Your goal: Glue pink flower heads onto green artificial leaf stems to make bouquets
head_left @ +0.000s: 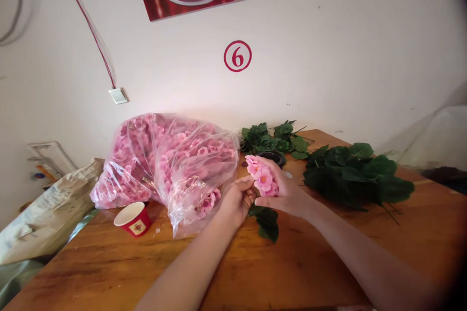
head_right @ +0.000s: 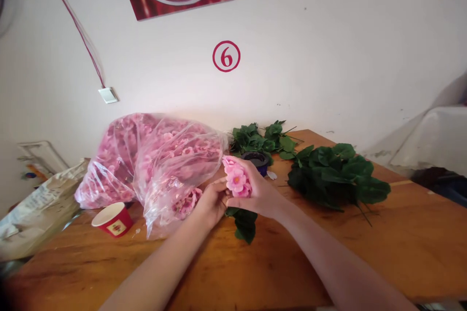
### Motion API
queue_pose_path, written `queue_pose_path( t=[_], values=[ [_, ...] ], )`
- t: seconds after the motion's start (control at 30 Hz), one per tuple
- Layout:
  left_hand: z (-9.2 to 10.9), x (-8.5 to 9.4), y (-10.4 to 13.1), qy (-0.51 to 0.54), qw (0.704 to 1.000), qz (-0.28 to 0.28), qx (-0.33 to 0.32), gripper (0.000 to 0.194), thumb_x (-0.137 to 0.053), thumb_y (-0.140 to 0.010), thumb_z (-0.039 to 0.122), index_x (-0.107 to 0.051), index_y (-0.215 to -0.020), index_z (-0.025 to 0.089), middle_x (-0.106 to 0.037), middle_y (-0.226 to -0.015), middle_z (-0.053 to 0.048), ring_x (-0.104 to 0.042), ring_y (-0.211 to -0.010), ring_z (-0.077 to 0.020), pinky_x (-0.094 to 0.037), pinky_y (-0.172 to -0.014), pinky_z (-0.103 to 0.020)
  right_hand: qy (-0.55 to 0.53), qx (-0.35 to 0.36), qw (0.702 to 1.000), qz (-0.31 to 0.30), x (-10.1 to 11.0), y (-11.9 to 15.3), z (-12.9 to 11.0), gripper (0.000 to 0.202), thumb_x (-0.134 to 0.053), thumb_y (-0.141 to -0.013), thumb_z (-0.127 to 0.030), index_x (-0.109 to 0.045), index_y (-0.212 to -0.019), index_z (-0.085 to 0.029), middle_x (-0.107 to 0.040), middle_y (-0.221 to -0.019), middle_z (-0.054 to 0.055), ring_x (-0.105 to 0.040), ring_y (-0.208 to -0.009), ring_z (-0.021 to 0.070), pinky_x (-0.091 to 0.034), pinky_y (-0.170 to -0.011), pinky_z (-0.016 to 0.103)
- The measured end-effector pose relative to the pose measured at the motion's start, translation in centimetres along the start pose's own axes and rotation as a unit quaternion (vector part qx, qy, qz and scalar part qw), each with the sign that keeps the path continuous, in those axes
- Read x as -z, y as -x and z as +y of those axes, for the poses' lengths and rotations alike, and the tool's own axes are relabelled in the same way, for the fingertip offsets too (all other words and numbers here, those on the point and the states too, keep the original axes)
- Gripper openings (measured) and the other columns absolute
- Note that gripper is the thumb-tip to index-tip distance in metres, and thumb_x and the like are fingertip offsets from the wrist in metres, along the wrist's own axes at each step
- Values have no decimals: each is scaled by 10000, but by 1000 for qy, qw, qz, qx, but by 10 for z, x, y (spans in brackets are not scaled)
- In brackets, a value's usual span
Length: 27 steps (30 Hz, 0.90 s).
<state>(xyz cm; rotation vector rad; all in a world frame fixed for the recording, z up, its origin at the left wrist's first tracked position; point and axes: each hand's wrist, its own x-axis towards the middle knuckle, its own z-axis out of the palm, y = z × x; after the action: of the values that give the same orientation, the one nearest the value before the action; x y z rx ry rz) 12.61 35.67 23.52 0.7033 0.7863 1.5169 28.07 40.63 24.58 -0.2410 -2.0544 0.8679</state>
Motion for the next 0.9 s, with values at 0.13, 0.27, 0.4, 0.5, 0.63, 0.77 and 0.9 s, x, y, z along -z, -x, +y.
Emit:
queue_pose_path(
  t=[0.13, 0.27, 0.4, 0.5, 0.63, 0.77, 0.9],
  values=[
    [-9, -3, 6, -16, 1000, -3, -21, 213, -747, -615, 189, -624, -764, 100, -565, -661, -6, -453, -528, -45, -360, -520, -171, -43, -36, 995, 77, -3, 0, 3, 546, -644, -819, -408, -454, -1317, -291, -509, -1344, 85, -547, -1159, 254, -472, -964, 423],
    [-14, -4, 8, -115, 991, -9, -75, 211, -691, -714, 285, -580, -803, 130, -561, -660, 3, -480, -554, -69, -370, -553, -194, -113, -155, 975, 115, -6, 0, -1, 429, -563, -845, -484, -533, -1221, -279, -655, -970, 51, -615, -632, 152, -537, -513, 285],
    [-15, -5, 14, -251, 958, -37, -138, 209, -630, -733, 248, -536, -895, 158, -552, -715, 12, -508, -627, -97, -397, -608, -221, -170, -239, 948, 127, -10, -3, -4, 409, -574, -812, -526, -552, -1142, -285, -645, -803, -1, -432, -374, 72, -365, -296, 210],
    [-15, -3, 20, -450, 872, -47, -188, 296, -632, -716, 219, -533, -991, 174, -576, -779, -5, -529, -693, -133, -402, -631, -249, -208, -251, 934, 146, -11, -6, 0, 344, -587, -803, -513, -567, -1045, -270, -659, -871, 11, -471, -428, 74, -371, -335, 200],
    [-17, 2, 20, -628, 743, -11, -231, 420, -678, -705, 298, -538, -1079, 167, -627, -891, -62, -572, -794, -202, -429, -693, -304, -216, -266, 932, 116, -18, -7, 6, 303, -568, -823, -495, -544, -1023, -268, -640, -864, 8, -463, -444, 72, -374, -365, 205],
    [-17, 8, 16, -649, 726, 0, -228, 423, -680, -703, 307, -557, -1082, 165, -650, -943, -84, -601, -857, -233, -449, -729, -319, -188, -277, 939, 82, -28, -5, 8, 278, -527, -845, -502, -497, -965, -253, -514, -659, -54, -421, -436, 77, -380, -395, 207],
    [-12, 11, 12, -642, 730, -4, -235, 263, -633, -710, 209, -592, -966, 162, -665, -902, -78, -612, -824, -217, -447, -712, -300, -102, -254, 961, 47, -31, -1, 12, 297, -465, -872, -538, -463, -904, -243, -460, -616, -58, -483, -524, 117, -423, -468, 235]
  ],
)
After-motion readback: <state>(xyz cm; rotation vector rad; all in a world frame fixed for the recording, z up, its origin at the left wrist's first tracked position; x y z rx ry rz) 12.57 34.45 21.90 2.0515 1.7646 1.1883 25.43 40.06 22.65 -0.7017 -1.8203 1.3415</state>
